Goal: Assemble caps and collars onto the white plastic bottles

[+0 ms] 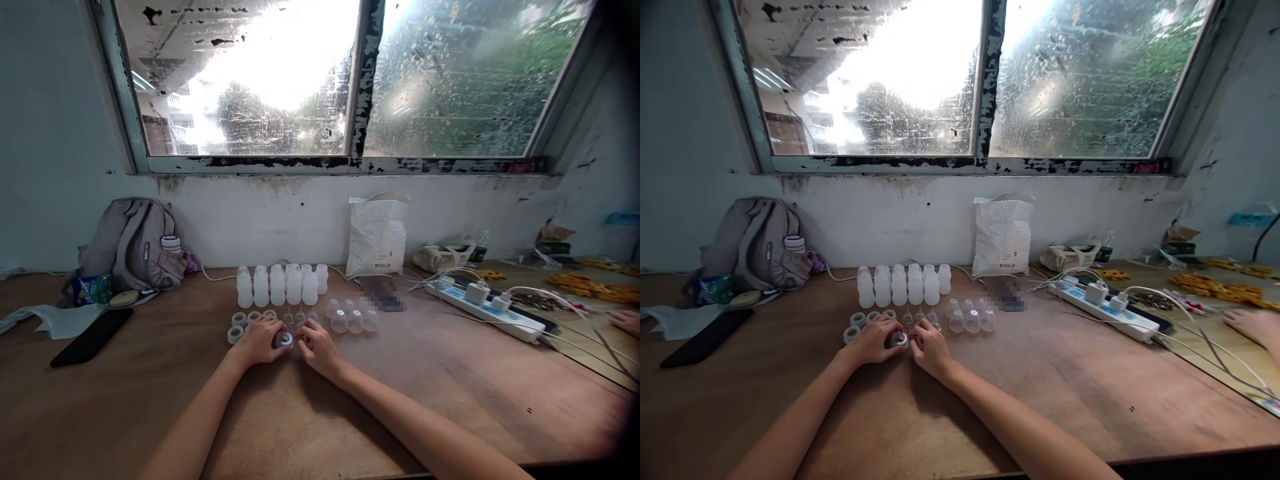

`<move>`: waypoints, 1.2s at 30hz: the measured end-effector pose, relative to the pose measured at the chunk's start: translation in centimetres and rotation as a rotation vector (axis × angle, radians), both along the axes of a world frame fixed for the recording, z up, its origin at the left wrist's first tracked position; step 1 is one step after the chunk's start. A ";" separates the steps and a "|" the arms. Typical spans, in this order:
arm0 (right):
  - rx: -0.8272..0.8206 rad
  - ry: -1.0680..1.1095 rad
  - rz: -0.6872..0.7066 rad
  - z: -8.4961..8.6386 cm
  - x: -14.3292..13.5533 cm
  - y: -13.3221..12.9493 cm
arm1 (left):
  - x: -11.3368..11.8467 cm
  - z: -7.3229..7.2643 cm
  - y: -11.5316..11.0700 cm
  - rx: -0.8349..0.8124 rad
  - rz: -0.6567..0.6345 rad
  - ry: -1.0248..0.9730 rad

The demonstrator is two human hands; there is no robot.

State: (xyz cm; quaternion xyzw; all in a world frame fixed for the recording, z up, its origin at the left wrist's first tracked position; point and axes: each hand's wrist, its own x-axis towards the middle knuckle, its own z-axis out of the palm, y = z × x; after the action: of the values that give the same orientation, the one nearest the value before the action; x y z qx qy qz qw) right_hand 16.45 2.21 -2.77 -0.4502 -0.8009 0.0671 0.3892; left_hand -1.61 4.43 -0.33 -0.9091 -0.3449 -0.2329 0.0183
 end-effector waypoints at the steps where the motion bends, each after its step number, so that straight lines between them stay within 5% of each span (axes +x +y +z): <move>1: -0.003 -0.002 0.002 0.0 0.0 0.0 | 0.0 0.0 0.1 -0.007 0.003 0.007; 15: -0.040 -0.020 0.012 -0.7 0.0 0.5 | -0.2 -0.5 0.5 -0.021 0.012 0.017; 22: -0.050 -0.008 0.017 -0.7 0.0 0.5 | 0.1 -0.4 0.5 -0.043 0.018 -0.131; 30: -0.092 0.271 0.031 -0.2 0.0 0.3 | 0.8 -0.4 1.2 -0.527 0.028 -0.811; 36: -0.278 0.481 0.154 0.5 -0.2 -0.1 | 2.3 -1.4 1.0 -0.744 0.029 -0.927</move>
State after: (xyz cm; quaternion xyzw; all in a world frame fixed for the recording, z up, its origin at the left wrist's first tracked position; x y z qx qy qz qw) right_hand 16.24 2.13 -2.23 -0.4083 -0.7004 0.3102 0.4965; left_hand 0.69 5.43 -1.78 -0.6532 -0.3877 -0.4688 -0.4508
